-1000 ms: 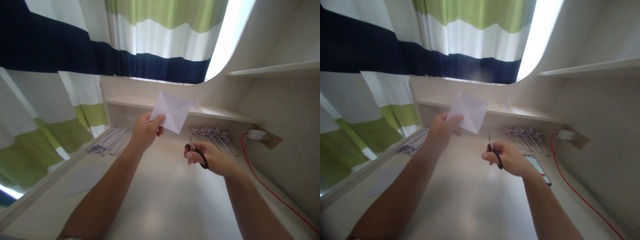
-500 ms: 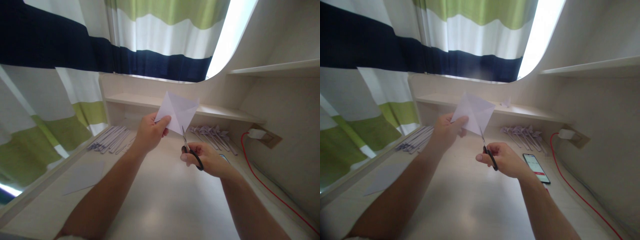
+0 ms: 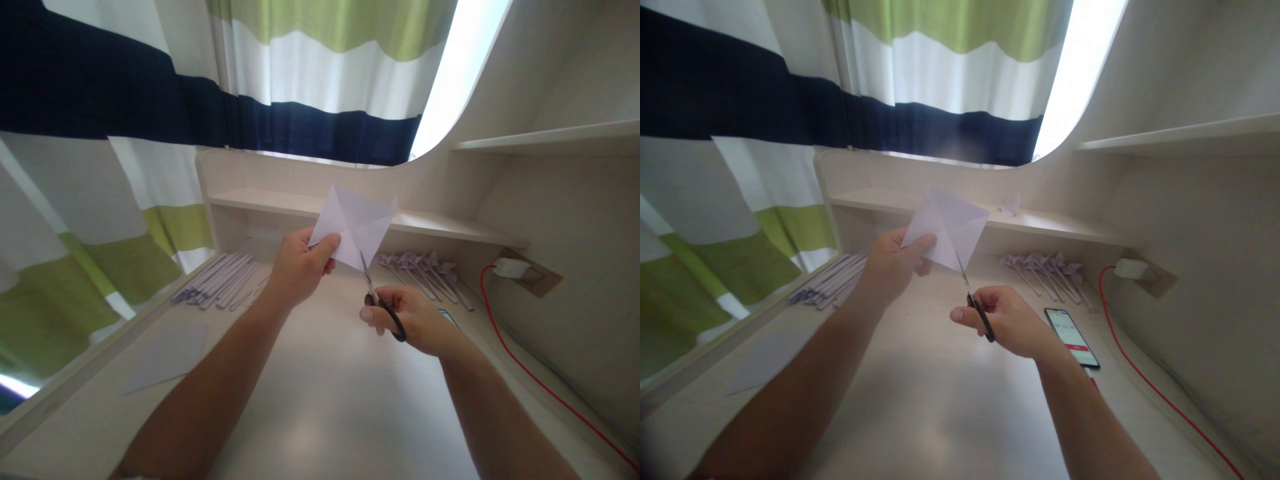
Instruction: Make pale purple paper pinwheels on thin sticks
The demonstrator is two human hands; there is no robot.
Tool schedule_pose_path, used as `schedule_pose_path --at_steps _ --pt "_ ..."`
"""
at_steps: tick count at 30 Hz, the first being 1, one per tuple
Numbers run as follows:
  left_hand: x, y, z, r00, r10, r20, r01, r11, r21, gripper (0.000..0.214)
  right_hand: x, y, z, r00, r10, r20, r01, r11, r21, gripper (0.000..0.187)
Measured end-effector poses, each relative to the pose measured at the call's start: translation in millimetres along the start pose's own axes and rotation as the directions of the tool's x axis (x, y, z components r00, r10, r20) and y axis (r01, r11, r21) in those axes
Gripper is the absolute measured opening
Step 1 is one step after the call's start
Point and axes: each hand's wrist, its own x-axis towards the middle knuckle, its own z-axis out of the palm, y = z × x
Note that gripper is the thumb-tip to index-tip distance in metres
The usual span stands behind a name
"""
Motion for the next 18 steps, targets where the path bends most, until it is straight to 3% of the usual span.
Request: schedule_pose_path --at_steps 18 --pt "3.9 -5.6 -5.7 1.0 0.0 -0.014 0.001 0.997 0.078 0.037 1.5 5.5 0.5 0.996 0.03 -0.084 -0.032 0.999 -0.025 0.048"
